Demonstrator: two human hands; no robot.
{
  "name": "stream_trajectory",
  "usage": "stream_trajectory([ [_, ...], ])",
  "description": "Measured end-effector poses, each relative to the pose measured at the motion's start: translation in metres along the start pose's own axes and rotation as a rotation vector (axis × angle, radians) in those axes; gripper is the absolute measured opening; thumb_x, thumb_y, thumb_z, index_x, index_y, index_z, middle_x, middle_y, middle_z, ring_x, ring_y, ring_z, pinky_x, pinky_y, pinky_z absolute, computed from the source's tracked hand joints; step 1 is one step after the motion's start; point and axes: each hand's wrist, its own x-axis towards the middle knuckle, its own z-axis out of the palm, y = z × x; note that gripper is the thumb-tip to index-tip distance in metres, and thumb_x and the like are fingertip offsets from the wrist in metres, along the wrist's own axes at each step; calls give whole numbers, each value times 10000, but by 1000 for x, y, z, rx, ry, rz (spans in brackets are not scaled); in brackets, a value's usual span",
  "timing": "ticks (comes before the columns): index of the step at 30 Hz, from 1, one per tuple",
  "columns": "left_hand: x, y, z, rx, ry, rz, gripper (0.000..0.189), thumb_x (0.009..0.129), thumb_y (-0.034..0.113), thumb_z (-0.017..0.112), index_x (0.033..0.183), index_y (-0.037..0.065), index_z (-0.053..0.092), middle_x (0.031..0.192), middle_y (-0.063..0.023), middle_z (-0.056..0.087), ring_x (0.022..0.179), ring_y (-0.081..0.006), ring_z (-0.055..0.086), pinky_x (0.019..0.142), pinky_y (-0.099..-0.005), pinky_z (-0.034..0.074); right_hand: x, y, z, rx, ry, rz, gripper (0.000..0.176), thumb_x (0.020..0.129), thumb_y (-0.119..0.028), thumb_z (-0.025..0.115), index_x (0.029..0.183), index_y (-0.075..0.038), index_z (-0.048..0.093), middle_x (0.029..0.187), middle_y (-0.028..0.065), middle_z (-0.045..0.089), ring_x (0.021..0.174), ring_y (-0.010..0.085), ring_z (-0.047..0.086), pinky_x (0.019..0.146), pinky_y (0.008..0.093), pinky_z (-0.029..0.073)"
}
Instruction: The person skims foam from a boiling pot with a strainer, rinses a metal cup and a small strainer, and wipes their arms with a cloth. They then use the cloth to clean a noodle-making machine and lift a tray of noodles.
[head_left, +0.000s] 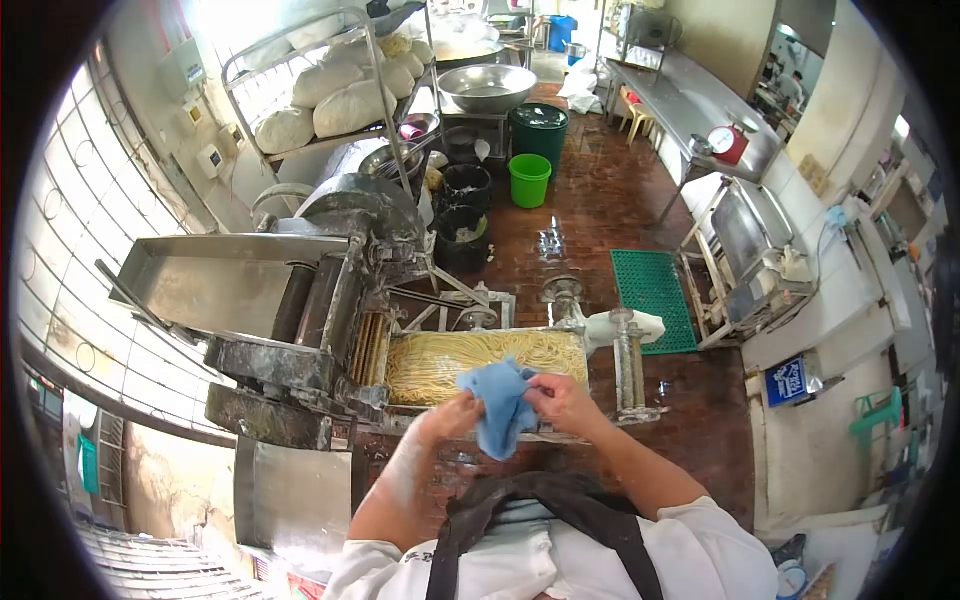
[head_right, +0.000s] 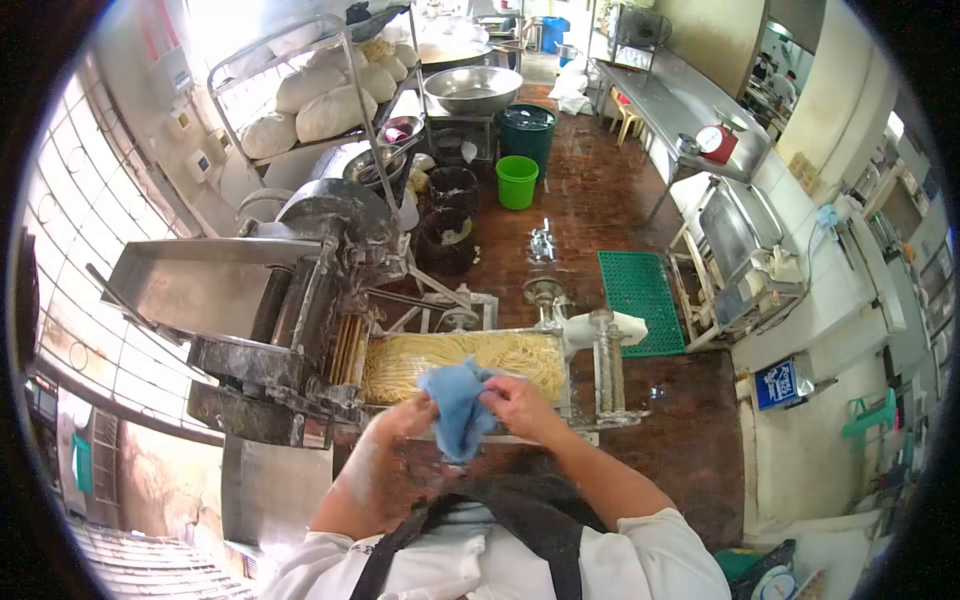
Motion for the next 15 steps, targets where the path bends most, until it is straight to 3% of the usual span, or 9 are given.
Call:
stream_trajectory([
  [3,2,3,-9,-1358,308,-427,442,1024,293,496,1303,-49,511,1261,-184,616,1169,-296,606,1002,-395,494,-11,-2,-23,-158,167,-28,286,894,-238,681,1077,-20,651,859,151,674,782,232,653,697,371,508],
  [5,6,12,-19,-1493,656,-310,372,1012,262,532,1175,-71,571,1113,-139,650,1018,-240,639,900,-354,521,-19,3,-40,-299,315,-11,282,896,-242,671,1080,-29,654,861,176,669,774,259,651,689,389,504],
  [6,10,18,-21,-1552,834,-241,348,1007,246,550,1111,-82,600,1039,-117,667,943,-212,656,849,-333,535,-20,17,-49,-435,282,-70,322,883,-284,677,1081,-31,658,866,201,664,802,308,653,738,406,517],
  [9,32,10,-4,-1133,728,-413,315,990,278,593,1047,-28,638,978,-92,667,911,-198,649,784,-310,518,-17,34,-61,-740,-161,-143,349,851,-243,699,1116,-19,659,884,156,681,824,259,659,747,420,529],
  [10,37,48,-8,-1093,655,-283,332,979,312,607,1020,-11,671,942,-85,667,854,-168,638,701,-296,493,-13,39,-59,-589,-86,-230,358,845,-265,701,1115,-35,657,927,148,679,858,269,654,785,414,526],
  [12,46,115,-12,-493,281,-314,370,958,327,643,954,-41,680,1070,-118,686,882,-208,663,780,-320,527,-3,40,-51,-286,63,-391,375,834,-310,705,1114,-66,653,1011,133,674,927,289,645,861,403,520],
  [15,42,184,-38,-107,75,280,480,967,420,602,1069,-46,660,1137,-133,682,958,-227,660,841,-343,525,-8,22,-58,-264,-63,-628,366,817,-300,720,1098,-77,648,1006,107,659,933,271,632,870,391,511],
])
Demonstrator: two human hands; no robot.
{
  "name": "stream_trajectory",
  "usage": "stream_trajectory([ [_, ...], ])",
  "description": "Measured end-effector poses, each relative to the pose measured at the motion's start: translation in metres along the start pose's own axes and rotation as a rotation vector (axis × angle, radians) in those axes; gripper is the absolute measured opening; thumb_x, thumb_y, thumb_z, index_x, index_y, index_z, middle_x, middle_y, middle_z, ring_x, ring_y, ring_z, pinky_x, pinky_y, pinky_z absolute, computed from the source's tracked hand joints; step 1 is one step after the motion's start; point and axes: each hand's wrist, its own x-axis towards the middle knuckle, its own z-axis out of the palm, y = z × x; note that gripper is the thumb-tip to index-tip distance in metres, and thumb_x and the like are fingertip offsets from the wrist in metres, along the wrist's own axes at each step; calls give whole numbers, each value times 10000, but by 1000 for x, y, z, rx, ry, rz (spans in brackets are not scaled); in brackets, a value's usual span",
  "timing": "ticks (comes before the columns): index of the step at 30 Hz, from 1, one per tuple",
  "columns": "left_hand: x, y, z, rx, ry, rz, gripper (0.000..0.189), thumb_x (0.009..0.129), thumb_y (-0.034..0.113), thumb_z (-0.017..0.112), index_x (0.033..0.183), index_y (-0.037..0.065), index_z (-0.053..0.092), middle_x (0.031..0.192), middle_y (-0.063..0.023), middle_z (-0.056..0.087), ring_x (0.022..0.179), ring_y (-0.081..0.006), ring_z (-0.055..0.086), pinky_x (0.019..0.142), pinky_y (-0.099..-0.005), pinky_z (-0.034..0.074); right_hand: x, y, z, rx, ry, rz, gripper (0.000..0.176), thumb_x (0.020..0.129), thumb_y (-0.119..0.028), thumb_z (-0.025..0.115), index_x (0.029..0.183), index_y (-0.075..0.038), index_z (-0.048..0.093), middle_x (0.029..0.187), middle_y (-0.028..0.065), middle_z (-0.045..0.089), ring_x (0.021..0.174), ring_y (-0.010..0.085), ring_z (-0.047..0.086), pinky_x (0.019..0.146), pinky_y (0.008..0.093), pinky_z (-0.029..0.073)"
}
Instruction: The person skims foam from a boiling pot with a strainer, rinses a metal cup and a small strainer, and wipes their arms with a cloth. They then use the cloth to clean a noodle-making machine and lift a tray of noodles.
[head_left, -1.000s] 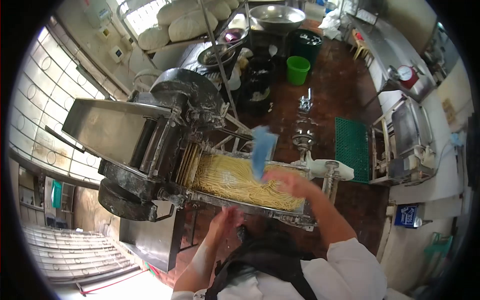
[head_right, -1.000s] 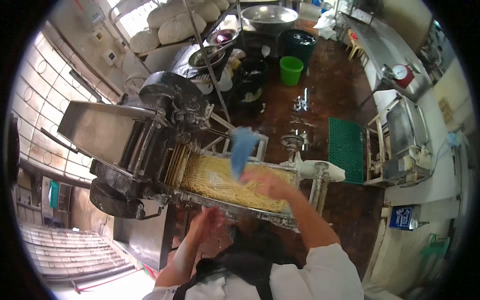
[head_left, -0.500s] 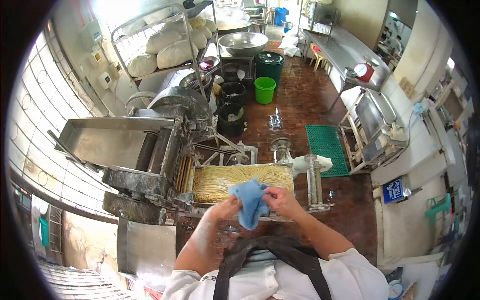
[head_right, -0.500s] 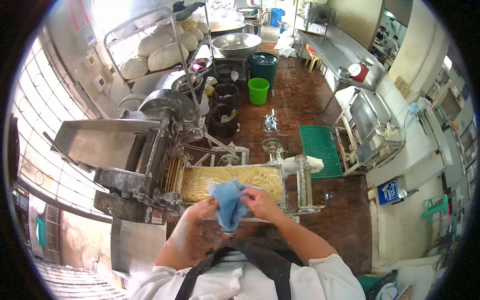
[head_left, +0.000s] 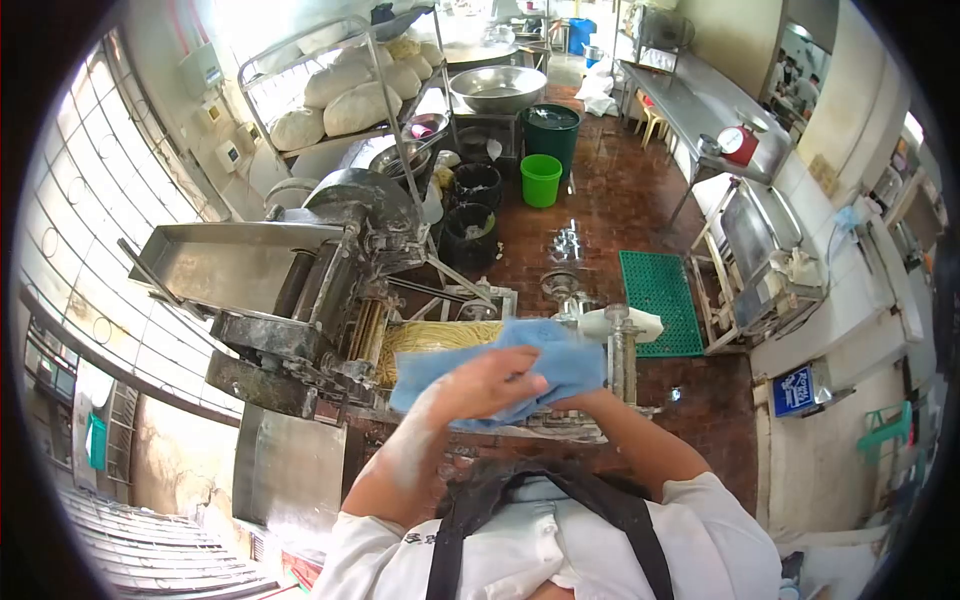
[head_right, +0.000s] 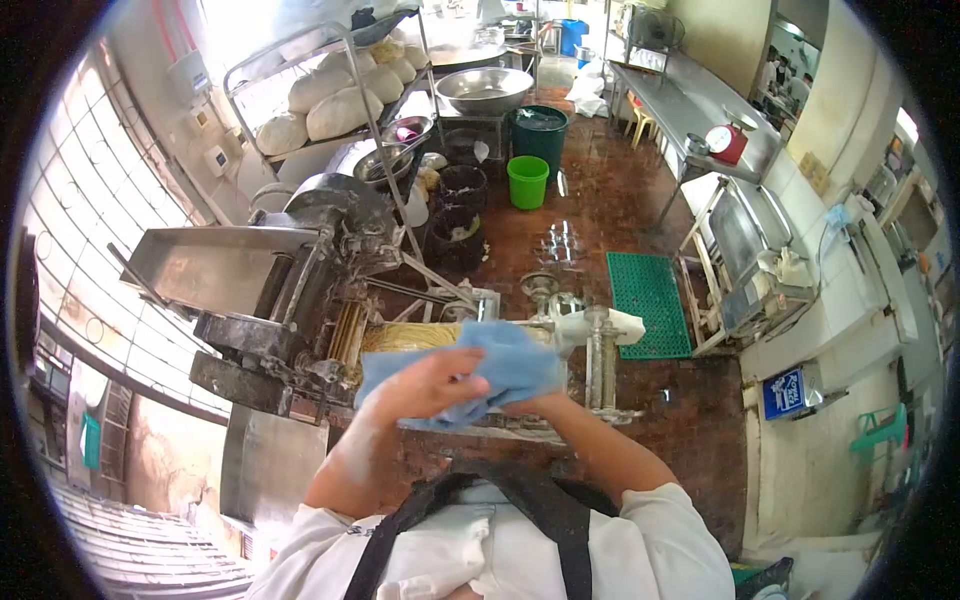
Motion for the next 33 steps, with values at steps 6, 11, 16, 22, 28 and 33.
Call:
stream_trajectory([
  [6,-12,-18,-6,-796,397,-173,540,986,454,539,1202,-34,621,1197,-149,650,1068,-235,620,943,-380,483,-6,-31,-50,108,-273,-170,353,795,-287,737,1073,-90,643,988,83,639,930,251,617,871,376,503],
  [11,17,23,53,-282,158,-122,445,878,278,732,1202,-4,614,1130,-134,669,1046,-249,641,952,-386,503,14,-34,-44,409,-422,-181,344,778,-276,752,1052,-102,638,973,63,622,927,234,605,872,364,496],
  [16,40,49,49,-1373,227,-514,507,872,280,738,1267,9,572,1091,-142,671,966,-273,675,925,-401,535,37,-58,-79,-142,-191,-438,275,779,-227,752,1004,-117,638,951,24,599,905,200,589,820,358,500],
  [22,56,-4,89,-1704,526,-109,452,1018,295,486,1401,60,445,1329,-122,553,1207,-250,562,1022,-402,475,42,-75,-54,-70,488,-342,325,818,-196,715,1092,-54,616,1130,107,615,1042,270,580,894,388,473],
  [28,56,50,70,-1278,712,35,442,994,331,517,1334,48,507,1228,-138,613,1130,-258,611,996,-396,491,33,-128,-43,-138,677,-429,435,827,-207,689,1205,-25,574,1189,139,602,1103,301,566,940,388,458],
  [33,41,30,64,-1475,656,-86,526,969,397,566,1336,26,503,1216,-148,617,1145,-263,604,1002,-390,481,33,-121,-31,-191,474,-375,489,824,-224,692,1246,-32,537,1172,131,599,1077,293,561,941,365,453],
])
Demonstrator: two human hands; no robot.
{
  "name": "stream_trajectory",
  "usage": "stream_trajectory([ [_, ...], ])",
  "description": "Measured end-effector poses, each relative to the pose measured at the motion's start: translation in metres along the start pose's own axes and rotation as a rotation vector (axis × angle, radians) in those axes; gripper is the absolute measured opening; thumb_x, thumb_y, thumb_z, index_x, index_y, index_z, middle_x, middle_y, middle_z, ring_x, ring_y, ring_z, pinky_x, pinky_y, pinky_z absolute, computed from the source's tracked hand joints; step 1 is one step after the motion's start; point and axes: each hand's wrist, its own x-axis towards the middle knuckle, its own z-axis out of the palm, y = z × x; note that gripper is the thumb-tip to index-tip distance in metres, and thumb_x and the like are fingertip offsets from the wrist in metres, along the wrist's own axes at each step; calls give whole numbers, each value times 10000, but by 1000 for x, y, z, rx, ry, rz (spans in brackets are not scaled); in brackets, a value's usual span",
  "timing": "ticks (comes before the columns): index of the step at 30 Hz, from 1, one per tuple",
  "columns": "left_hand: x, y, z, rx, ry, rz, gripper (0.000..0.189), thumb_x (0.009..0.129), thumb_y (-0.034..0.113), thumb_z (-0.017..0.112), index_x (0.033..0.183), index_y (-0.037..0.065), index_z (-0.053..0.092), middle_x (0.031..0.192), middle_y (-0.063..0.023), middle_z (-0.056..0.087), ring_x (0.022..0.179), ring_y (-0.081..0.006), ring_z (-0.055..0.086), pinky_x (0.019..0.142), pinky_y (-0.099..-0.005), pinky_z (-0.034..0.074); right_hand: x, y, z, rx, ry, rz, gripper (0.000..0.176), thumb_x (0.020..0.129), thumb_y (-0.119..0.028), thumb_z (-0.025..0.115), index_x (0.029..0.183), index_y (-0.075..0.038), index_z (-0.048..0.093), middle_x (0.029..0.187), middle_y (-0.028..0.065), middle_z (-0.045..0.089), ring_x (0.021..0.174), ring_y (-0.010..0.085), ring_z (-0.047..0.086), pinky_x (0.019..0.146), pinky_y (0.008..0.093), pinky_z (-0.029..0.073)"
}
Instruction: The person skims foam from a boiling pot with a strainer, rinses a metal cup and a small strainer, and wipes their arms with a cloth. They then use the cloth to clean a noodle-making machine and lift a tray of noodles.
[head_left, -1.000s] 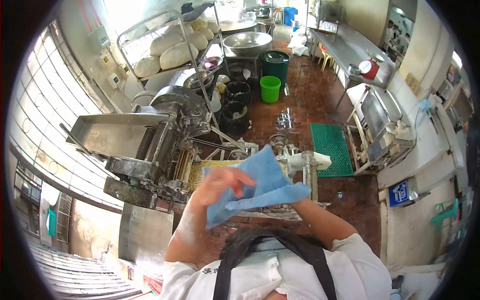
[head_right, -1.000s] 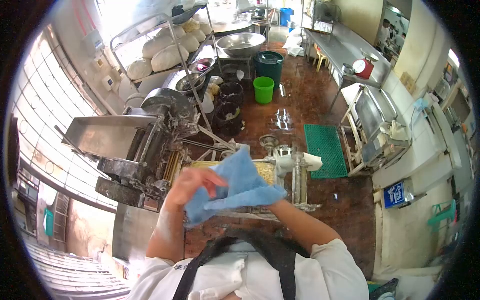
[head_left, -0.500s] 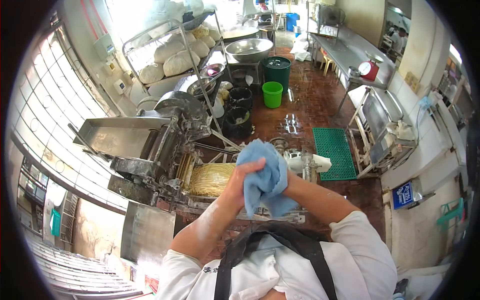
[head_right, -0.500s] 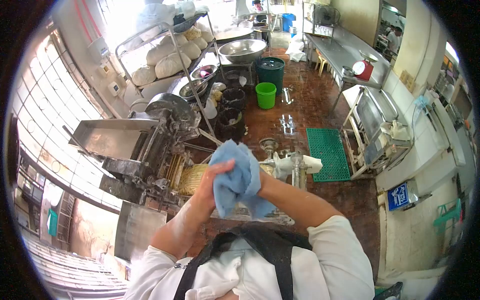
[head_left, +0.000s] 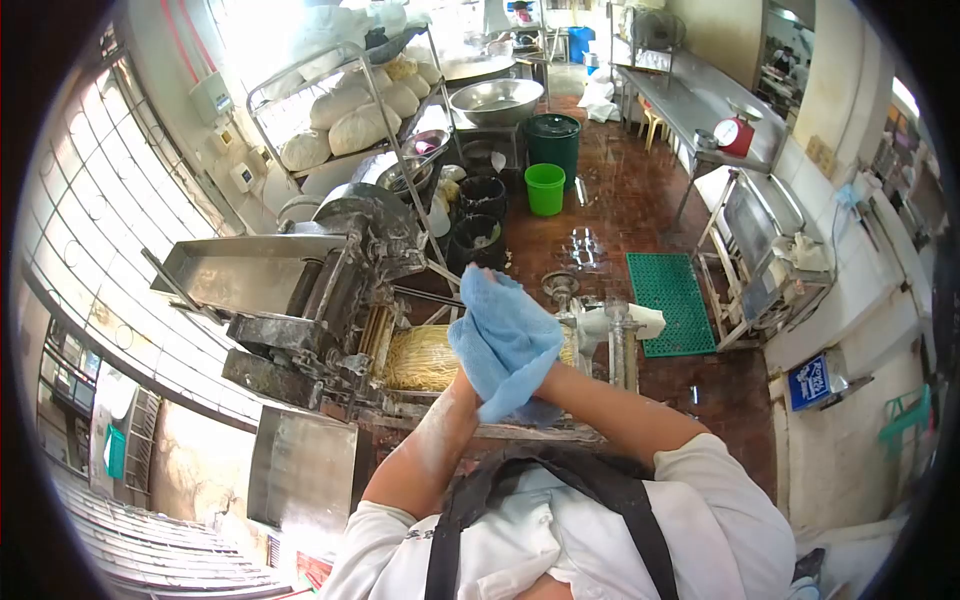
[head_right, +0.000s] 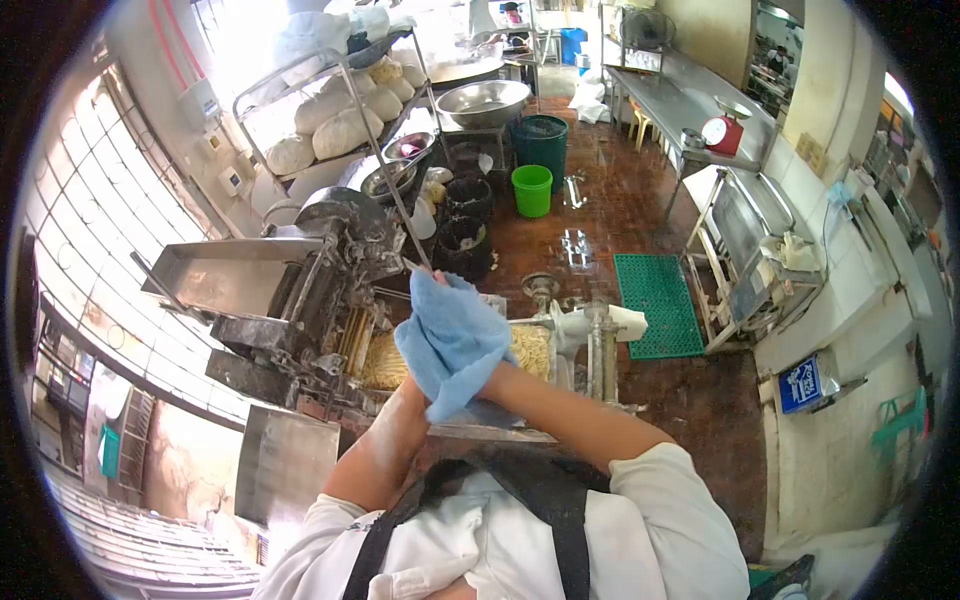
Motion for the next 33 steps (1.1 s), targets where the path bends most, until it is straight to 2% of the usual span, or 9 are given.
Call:
stream_trajectory([
  [6,-6,12,-25,-55,47,-302,635,939,478,625,1338,-1,498,1202,-159,622,1164,-269,596,1009,-382,469,-5,-4,-17,226,-279,67,493,804,-277,714,1212,-43,568,1115,109,619,1048,272,570,924,348,460],
  [10,-36,19,-45,945,-360,-434,566,898,394,715,1242,-30,569,1144,-141,655,1085,-219,637,964,-383,510,-21,8,-23,238,-504,-10,542,795,-274,733,1245,-33,552,1141,99,609,1072,237,576,932,338,466],
  [15,-32,32,-17,490,-323,-428,512,852,205,778,1266,-10,565,1206,-104,638,1102,-210,619,972,-344,499,-15,18,-31,-54,-655,-103,582,785,-246,759,1274,-20,537,1160,82,604,1093,192,586,940,310,472],
  [16,-53,40,20,460,-320,-267,451,867,219,760,1222,-3,592,1160,-99,657,1069,-203,634,949,-340,514,-28,41,-13,694,-451,218,311,794,-169,746,1054,-41,635,912,50,617,879,172,606,753,327,523],
  [20,-3,13,9,-86,-174,-363,322,945,348,640,1057,46,656,995,-75,699,952,-170,669,881,-355,544,-21,33,-18,490,-130,74,202,911,-197,676,1065,-70,649,1028,31,638,917,143,602,763,295,508],
  [22,-1,4,21,-297,-115,-233,347,959,337,602,1108,28,654,1003,-83,702,946,-179,666,900,-359,531,-19,35,-3,393,74,358,311,928,-312,673,1094,-51,640,1027,33,643,936,144,603,807,297,509],
  [26,-3,-5,15,154,-7,-273,453,952,320,593,1311,45,562,1178,-93,647,1041,-193,635,935,-371,515,-8,54,-16,827,187,716,237,990,-300,605,1047,-71,631,1010,-15,614,891,107,578,761,285,501],
  [31,9,50,-19,739,-471,-500,382,977,257,555,1312,74,557,1224,-83,617,1103,-190,606,980,-367,487,13,17,-34,257,-300,-90,245,875,-222,671,1079,-87,648,1045,65,649,920,240,629,806,375,513],
  [33,-1,49,-22,839,-493,-452,381,979,233,550,1322,68,541,1232,-86,606,1112,-193,598,986,-364,484,14,-3,-42,162,-533,-81,276,826,-193,669,1082,-93,660,1073,119,655,944,318,637,826,402,512],
])
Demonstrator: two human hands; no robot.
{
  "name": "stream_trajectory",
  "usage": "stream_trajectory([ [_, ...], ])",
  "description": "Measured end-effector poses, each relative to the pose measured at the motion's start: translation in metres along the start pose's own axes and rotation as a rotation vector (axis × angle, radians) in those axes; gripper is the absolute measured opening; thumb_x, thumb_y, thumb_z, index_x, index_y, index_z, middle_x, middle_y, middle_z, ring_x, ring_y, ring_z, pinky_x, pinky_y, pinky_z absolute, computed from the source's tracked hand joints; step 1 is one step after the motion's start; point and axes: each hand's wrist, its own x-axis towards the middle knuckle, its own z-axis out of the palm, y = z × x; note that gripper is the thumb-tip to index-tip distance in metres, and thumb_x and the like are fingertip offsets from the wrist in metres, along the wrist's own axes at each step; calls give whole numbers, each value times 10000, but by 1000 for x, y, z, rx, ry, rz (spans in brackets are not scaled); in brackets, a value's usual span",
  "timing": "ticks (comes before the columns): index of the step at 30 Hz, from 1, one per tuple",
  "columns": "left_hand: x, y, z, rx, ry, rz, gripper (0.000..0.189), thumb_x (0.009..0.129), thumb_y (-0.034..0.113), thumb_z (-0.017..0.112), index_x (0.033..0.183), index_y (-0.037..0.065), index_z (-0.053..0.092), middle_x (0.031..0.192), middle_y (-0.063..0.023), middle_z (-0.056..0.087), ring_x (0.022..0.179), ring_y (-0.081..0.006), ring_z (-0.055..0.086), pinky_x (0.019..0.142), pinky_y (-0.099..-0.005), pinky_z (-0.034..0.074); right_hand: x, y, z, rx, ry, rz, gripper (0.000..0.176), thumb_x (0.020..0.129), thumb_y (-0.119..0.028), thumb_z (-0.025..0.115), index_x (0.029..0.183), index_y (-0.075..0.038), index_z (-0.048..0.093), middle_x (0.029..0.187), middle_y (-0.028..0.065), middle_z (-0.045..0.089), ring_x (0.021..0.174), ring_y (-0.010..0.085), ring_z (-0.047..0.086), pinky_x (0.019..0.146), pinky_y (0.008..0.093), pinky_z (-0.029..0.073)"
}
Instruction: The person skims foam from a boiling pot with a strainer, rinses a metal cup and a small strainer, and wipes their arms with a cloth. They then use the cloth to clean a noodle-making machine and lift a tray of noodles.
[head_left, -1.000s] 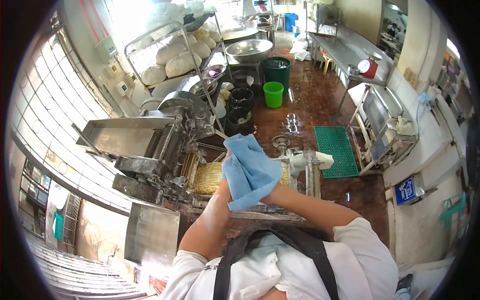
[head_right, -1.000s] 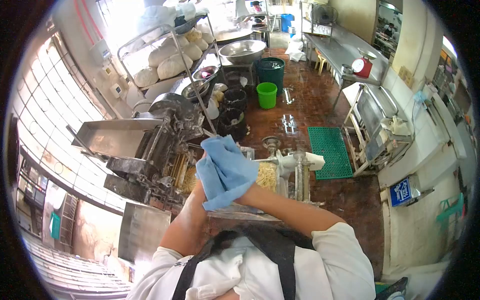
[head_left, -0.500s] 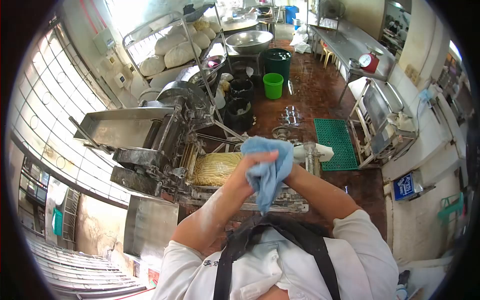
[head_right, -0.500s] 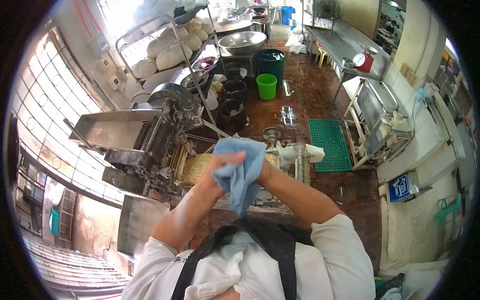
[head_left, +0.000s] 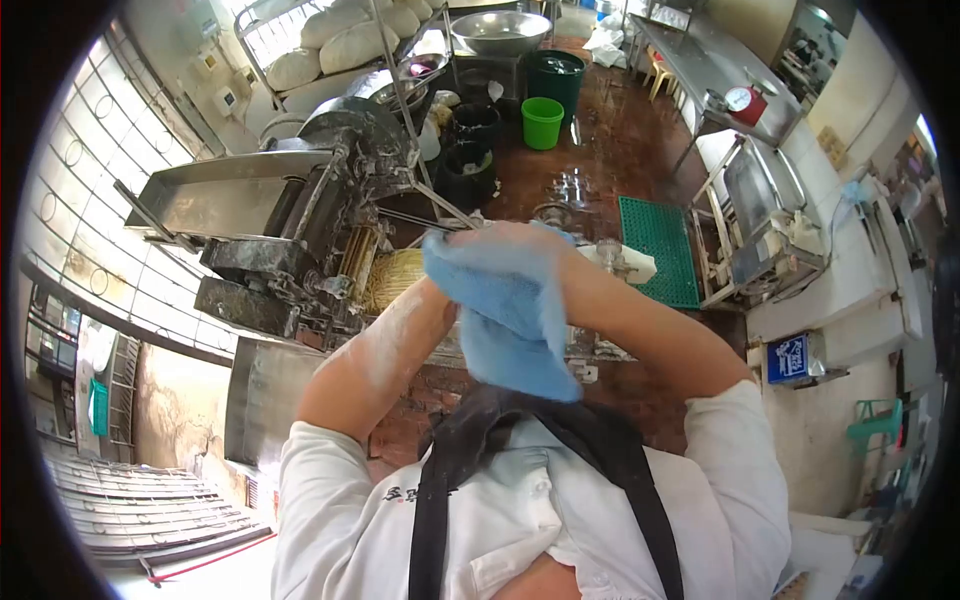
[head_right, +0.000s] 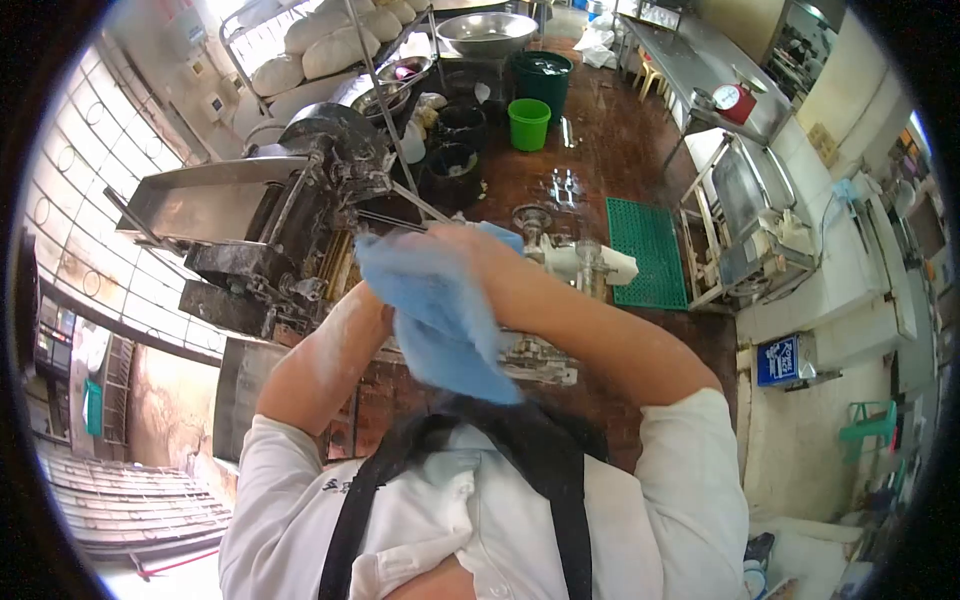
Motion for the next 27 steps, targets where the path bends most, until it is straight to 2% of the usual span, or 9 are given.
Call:
stream_trajectory([
  [1,-6,-3,5,-28,68,61,380,980,221,547,1326,64,534,1236,-88,601,1117,-195,594,988,-362,482,3,6,5,-387,-26,-203,287,814,-154,637,1090,-79,650,1082,163,645,973,378,622,829,393,516],
  [4,-9,-7,22,-169,303,284,381,984,186,540,1340,54,511,1247,-93,584,1130,-199,582,996,-358,477,3,30,8,-302,233,-229,284,877,-198,595,1106,-32,630,1107,162,655,1019,290,646,866,391,516],
  [10,43,-1,50,-638,523,579,399,980,123,545,1362,32,471,1268,-105,557,1144,-208,569,996,-352,479,9,71,36,601,986,182,272,942,-191,566,1193,-88,550,1157,96,624,1023,257,636,847,351,537],
  [11,52,-12,43,-815,469,524,411,970,118,562,1360,27,470,1270,-107,558,1135,-210,575,983,-353,489,7,67,41,1201,1077,259,311,994,-223,502,1273,-89,485,1167,72,605,1020,213,626,883,334,538],
  [14,48,-14,32,-763,513,408,449,959,112,578,1374,10,439,1300,-125,554,1118,-238,604,956,-380,515,-8,45,49,1608,862,385,356,1023,-277,455,1322,-85,463,1191,86,585,1066,214,605,942,348,518],
  [19,55,-38,7,-292,621,482,408,976,165,554,1347,23,465,1288,-125,568,1130,-239,599,974,-381,500,9,70,81,490,528,294,666,898,-221,626,1486,-105,336,1412,94,459,1330,275,389,1123,436,325],
  [22,38,-18,0,161,634,593,366,979,191,548,1307,34,510,1267,-115,584,1133,-225,586,989,-370,480,-5,23,28,-201,38,-87,859,766,-77,649,1540,-96,277,1585,147,283,1493,406,125,1202,534,113],
  [26,28,-10,-19,623,608,636,323,983,225,542,1254,50,569,1238,-100,605,1136,-205,568,1008,-356,453,-32,61,39,-563,165,273,806,778,-50,610,1511,9,280,1584,223,243,1481,428,168,1192,545,159],
  [27,42,-34,-22,513,596,620,312,973,243,554,1214,47,585,1195,-101,621,1095,-198,584,981,-347,464,-30,79,67,-783,256,338,668,838,-93,579,1471,-49,366,1497,188,399,1413,393,335,1159,494,281],
])
